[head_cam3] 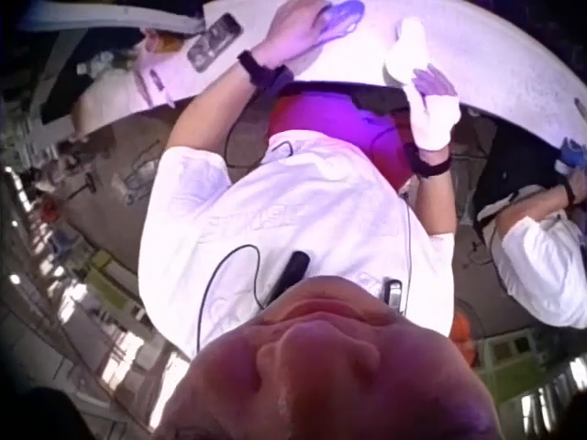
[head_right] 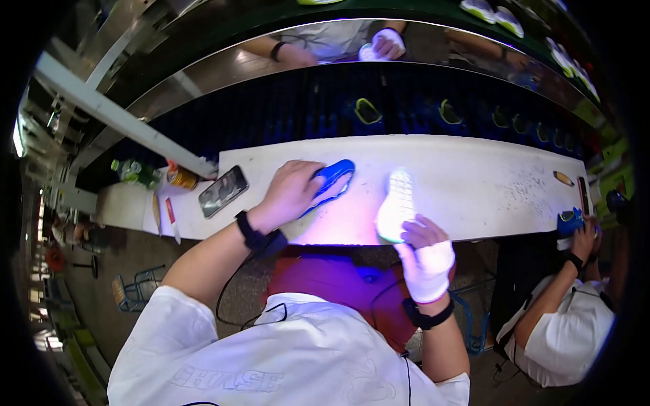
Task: Inspect footwear components under UV light and place them on a conveyor belt.
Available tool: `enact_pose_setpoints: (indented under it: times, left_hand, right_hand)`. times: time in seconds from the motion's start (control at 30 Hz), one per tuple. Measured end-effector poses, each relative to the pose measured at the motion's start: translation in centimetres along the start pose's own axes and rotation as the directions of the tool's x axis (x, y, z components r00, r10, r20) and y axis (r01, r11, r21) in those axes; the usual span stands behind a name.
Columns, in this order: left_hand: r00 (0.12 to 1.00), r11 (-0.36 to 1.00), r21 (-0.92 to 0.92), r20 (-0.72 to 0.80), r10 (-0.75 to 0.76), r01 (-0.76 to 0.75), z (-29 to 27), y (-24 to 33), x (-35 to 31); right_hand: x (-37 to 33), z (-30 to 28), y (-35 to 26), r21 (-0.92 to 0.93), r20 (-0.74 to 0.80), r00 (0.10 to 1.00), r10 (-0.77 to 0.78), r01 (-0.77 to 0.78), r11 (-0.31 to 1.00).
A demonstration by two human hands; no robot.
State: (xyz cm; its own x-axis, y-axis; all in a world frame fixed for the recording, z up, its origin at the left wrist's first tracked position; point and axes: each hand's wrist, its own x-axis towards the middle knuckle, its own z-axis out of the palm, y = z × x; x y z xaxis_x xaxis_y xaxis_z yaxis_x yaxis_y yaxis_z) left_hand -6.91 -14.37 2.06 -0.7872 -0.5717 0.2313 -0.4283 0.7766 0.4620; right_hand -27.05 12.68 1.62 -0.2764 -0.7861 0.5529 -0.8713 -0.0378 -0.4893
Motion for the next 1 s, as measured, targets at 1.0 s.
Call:
enact_pose_setpoints:
  times: [1.0]
  left_hand:
    - [0.986, 0.582, -0.796, -0.124, 0.108, -0.164, 0.4, 7.9, -10.0]
  right_hand:
    - [0.0, 5.6, -7.6, 0.943, 0.175, 0.875, 0.451, -0.281, 0.179]
